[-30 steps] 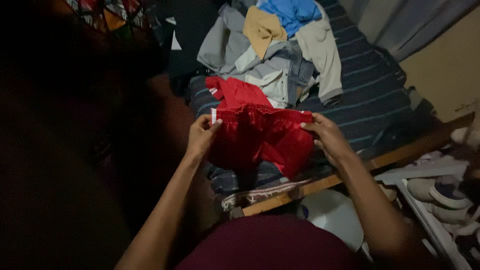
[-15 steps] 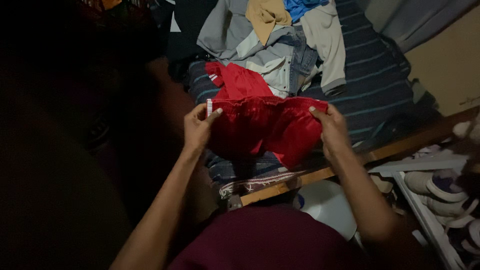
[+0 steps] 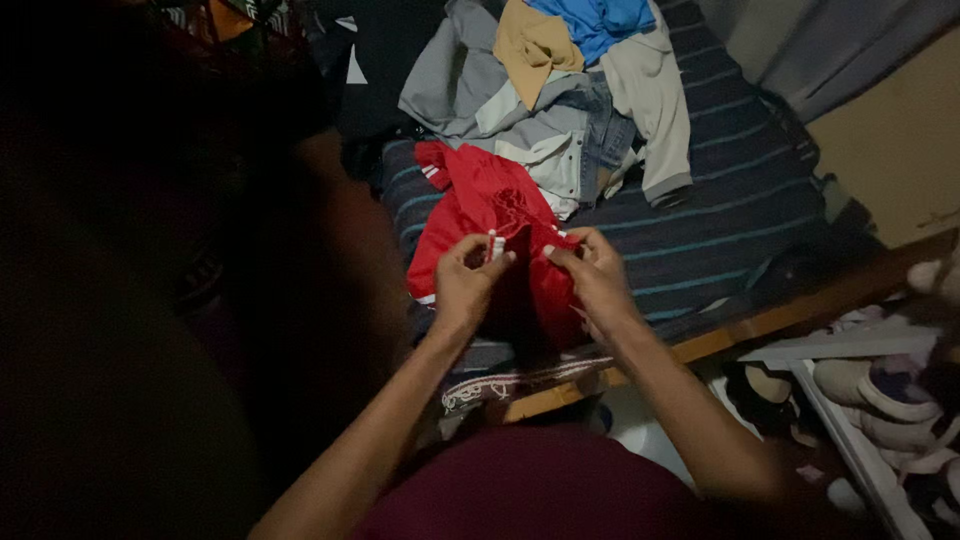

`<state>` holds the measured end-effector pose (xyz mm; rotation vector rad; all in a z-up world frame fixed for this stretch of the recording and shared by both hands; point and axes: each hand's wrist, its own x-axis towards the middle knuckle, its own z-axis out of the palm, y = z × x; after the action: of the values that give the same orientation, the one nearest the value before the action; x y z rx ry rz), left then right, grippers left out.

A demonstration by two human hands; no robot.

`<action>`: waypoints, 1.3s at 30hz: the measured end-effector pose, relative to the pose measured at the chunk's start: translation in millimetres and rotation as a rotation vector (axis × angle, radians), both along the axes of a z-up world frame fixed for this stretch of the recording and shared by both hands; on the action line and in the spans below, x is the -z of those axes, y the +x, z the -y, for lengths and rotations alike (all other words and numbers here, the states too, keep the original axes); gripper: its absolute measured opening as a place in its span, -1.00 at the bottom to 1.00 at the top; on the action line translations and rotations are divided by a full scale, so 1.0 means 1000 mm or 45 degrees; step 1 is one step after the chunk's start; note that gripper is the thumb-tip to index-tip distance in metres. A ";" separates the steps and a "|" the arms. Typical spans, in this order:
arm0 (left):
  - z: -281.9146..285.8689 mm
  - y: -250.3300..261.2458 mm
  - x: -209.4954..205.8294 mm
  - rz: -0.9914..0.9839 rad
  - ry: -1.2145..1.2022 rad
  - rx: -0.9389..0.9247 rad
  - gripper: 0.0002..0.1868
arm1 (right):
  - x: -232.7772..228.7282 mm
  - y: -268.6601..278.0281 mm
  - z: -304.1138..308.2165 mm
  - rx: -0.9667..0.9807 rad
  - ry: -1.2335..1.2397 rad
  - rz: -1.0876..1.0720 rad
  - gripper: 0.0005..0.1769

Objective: The person folds red shorts by hand on a bed.

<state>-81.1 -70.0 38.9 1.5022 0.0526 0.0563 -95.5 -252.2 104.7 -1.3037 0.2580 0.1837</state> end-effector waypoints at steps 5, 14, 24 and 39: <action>0.013 -0.006 -0.010 0.005 -0.054 0.025 -0.83 | -0.004 0.000 -0.013 0.044 -0.028 -0.005 -0.74; 0.021 -0.006 -0.019 0.049 -0.280 -0.048 -0.82 | -0.018 -0.004 -0.031 0.036 -0.030 -0.012 -0.75; 0.019 -0.008 -0.016 0.131 -0.216 0.012 -0.63 | -0.012 -0.006 -0.034 0.057 0.027 0.017 -0.59; 0.006 -0.020 -0.035 0.102 0.072 -0.063 -0.45 | -0.009 -0.008 -0.033 -0.009 -0.019 0.046 -0.57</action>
<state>-101.1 -75.5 73.5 1.5539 0.0237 0.1587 -103.0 -219.3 114.1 -1.3213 0.2245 0.1642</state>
